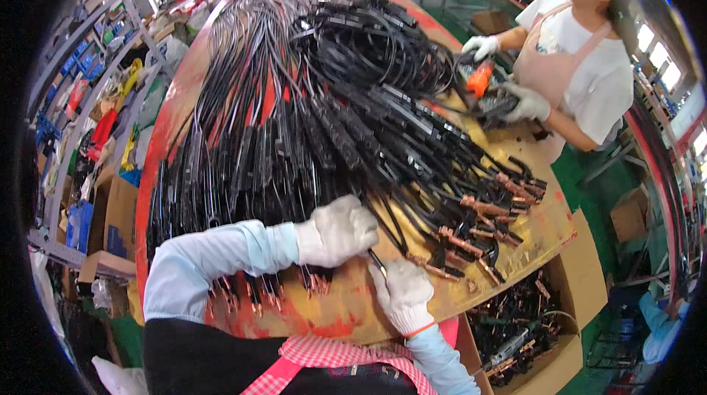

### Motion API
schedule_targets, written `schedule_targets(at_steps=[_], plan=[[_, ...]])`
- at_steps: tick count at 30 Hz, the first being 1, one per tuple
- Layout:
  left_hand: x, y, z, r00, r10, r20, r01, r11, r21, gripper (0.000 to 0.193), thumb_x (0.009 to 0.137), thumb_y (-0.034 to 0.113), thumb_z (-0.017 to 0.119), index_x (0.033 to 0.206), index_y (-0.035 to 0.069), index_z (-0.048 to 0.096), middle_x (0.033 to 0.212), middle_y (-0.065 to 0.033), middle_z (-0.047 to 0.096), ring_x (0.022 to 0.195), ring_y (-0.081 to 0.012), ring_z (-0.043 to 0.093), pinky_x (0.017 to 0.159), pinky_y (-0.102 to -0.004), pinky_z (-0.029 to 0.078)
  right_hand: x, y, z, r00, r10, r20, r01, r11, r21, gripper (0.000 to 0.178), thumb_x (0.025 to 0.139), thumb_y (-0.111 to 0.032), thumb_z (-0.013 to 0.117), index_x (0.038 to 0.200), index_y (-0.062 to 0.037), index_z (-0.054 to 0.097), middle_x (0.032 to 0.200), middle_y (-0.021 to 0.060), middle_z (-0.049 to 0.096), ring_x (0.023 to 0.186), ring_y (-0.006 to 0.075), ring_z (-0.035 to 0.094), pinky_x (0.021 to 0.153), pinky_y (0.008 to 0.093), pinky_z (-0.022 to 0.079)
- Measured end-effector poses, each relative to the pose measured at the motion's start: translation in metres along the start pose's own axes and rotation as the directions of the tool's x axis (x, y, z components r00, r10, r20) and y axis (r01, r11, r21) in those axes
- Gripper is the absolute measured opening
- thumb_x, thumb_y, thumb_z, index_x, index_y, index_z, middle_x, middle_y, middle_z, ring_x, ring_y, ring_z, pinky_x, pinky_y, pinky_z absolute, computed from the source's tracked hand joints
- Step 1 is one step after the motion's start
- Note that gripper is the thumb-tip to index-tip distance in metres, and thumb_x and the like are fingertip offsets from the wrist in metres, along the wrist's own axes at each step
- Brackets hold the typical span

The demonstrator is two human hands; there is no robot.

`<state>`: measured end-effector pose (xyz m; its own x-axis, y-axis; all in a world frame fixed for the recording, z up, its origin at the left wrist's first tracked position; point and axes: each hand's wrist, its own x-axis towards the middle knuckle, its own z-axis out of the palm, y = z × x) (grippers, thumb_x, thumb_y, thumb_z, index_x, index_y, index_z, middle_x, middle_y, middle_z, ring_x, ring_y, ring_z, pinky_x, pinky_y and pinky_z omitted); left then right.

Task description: The person attaches clamps to cable ends by hand and fastens them using a pneumatic screwdriver.

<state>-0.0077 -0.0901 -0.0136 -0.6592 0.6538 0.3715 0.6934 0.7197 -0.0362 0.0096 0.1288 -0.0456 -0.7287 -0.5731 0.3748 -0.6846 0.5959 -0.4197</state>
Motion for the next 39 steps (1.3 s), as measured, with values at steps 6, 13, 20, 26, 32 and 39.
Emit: schedule_targets(at_steps=[6, 13, 20, 26, 32, 39], plan=[[0.01, -0.001, 0.013, 0.992, 0.033, 0.119, -0.046, 0.993, 0.105, 0.013, 0.075, 0.024, 0.057, 0.076, 0.015, 0.047, 0.075, -0.0028, 0.051, 0.074, -0.0207, 0.057, 0.072, -0.0344, 0.046, -0.003, 0.015, 0.001, 0.993, 0.068, 0.096, -0.067, 0.998, -0.015, 0.022, 0.091, -0.028, 0.064, 0.079, -0.0095, 0.063, 0.066, 0.0098, 0.057, 0.057, 0.0283, 0.058, 0.051, 0.0412, 0.045], [0.007, 0.012, 0.017, 0.963, 0.056, 0.265, -0.053, 0.998, -0.018, 0.012, 0.076, 0.024, 0.059, 0.075, 0.013, 0.054, 0.068, -0.0022, 0.054, 0.068, -0.0221, 0.06, 0.069, -0.0358, 0.049, -0.009, 0.02, 0.001, 0.91, -0.396, -0.126, 0.381, 0.916, -0.126, 0.008, 0.084, -0.013, 0.065, 0.089, -0.0082, 0.063, 0.066, 0.0038, 0.05, 0.056, 0.0215, 0.052, 0.049, 0.0364, 0.041], [0.01, 0.014, 0.018, 0.96, 0.152, 0.234, -0.13, 0.986, -0.108, 0.013, 0.075, 0.023, 0.06, 0.074, 0.013, 0.052, 0.067, -0.003, 0.055, 0.066, -0.0227, 0.061, 0.061, -0.0383, 0.048, -0.027, 0.016, -0.01, 0.947, -0.32, -0.043, 0.314, 0.943, -0.109, 0.015, 0.076, -0.011, 0.067, 0.09, -0.0073, 0.065, 0.072, 0.0046, 0.056, 0.061, 0.0209, 0.056, 0.051, 0.0359, 0.043], [0.009, 0.011, 0.023, 0.973, 0.125, 0.193, -0.096, 0.984, -0.15, 0.016, 0.069, 0.028, 0.063, 0.078, 0.015, 0.061, 0.07, -0.0004, 0.058, 0.067, -0.0222, 0.061, 0.059, -0.0407, 0.046, -0.024, 0.02, -0.018, 0.928, -0.355, -0.117, 0.346, 0.934, -0.092, 0.019, 0.074, -0.016, 0.069, 0.091, -0.0083, 0.067, 0.071, 0.0032, 0.057, 0.06, 0.0203, 0.058, 0.046, 0.0353, 0.043], [0.026, 0.012, 0.009, 0.963, 0.15, 0.223, -0.096, 0.967, -0.235, 0.026, 0.068, 0.022, 0.073, 0.093, 0.017, 0.065, 0.087, -0.0041, 0.06, 0.076, -0.0273, 0.061, 0.063, -0.0413, 0.047, -0.086, 0.074, -0.053, 0.902, -0.005, -0.432, 0.076, 0.986, 0.148, 0.007, 0.082, -0.012, 0.061, 0.078, -0.0087, 0.067, 0.066, 0.006, 0.059, 0.058, 0.0284, 0.059, 0.052, 0.0404, 0.048], [0.024, 0.018, 0.026, 0.936, 0.112, 0.335, -0.033, 0.972, -0.234, 0.019, 0.074, 0.018, 0.068, 0.091, 0.013, 0.062, 0.08, -0.0064, 0.063, 0.066, -0.0313, 0.06, 0.061, -0.0436, 0.047, -0.172, 0.215, -0.063, 0.679, 0.561, -0.474, -0.724, 0.617, -0.308, 0.028, 0.089, -0.028, 0.061, 0.11, -0.0093, 0.062, 0.095, 0.0111, 0.063, 0.089, 0.0297, 0.063, 0.075, 0.044, 0.051]])
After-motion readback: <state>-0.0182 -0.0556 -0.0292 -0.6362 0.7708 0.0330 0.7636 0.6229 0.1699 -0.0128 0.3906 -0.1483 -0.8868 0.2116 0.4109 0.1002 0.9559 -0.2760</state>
